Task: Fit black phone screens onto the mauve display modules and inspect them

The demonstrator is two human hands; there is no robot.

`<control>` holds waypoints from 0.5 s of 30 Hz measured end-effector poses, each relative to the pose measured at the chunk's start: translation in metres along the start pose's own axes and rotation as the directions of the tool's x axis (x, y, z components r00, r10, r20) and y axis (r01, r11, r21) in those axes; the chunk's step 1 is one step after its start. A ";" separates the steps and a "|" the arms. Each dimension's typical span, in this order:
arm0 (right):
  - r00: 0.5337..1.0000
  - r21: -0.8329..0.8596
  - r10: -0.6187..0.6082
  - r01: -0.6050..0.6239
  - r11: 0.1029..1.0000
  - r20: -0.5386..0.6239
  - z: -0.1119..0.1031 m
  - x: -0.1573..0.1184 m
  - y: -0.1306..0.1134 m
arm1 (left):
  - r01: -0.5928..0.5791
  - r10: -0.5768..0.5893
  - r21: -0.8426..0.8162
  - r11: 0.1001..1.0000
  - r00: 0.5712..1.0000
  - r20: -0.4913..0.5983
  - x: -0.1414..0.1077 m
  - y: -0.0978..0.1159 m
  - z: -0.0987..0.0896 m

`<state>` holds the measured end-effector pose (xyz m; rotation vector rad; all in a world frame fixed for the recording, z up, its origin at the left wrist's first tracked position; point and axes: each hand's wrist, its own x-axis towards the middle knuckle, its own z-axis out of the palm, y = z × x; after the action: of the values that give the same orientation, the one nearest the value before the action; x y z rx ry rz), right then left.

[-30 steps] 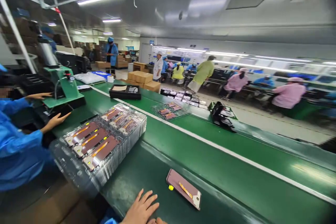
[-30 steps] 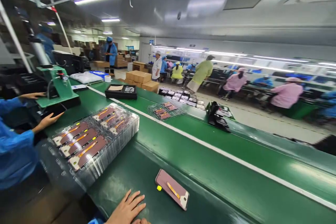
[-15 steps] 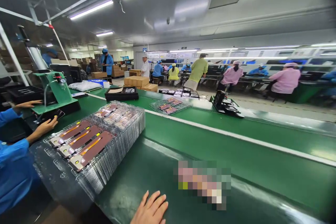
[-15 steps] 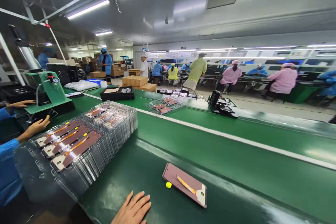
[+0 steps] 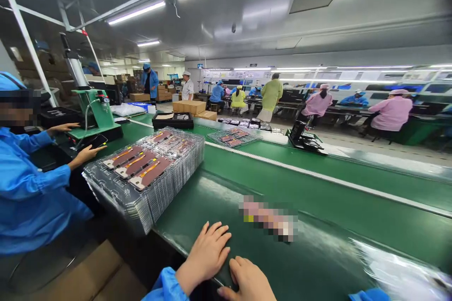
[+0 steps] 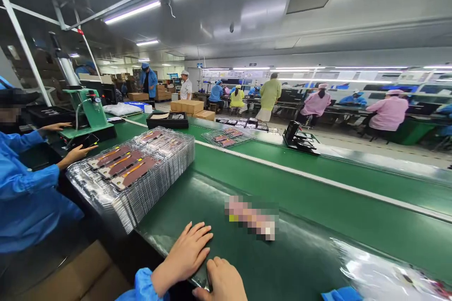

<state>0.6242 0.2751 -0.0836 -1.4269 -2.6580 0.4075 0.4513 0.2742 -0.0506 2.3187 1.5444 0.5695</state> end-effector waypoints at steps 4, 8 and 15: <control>1.000 -0.001 -0.026 0.026 1.000 -0.007 -0.009 -0.018 -0.007 | 0.018 -0.017 0.037 0.999 1.000 -0.005 -0.001 0.004 -0.001; 0.997 0.020 -0.083 0.083 0.996 0.002 -0.008 -0.030 -0.001 | 0.096 -0.092 0.074 0.993 0.994 -0.056 -0.002 0.007 0.000; 0.965 -0.003 -0.249 0.250 0.968 0.079 0.004 -0.025 0.019 | 0.373 -0.336 0.112 0.921 0.907 -0.253 0.002 0.004 0.009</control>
<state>0.6529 0.2636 -0.0922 -1.0783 -2.8588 0.4293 0.4598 0.2740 -0.0565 2.0528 2.1329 0.6561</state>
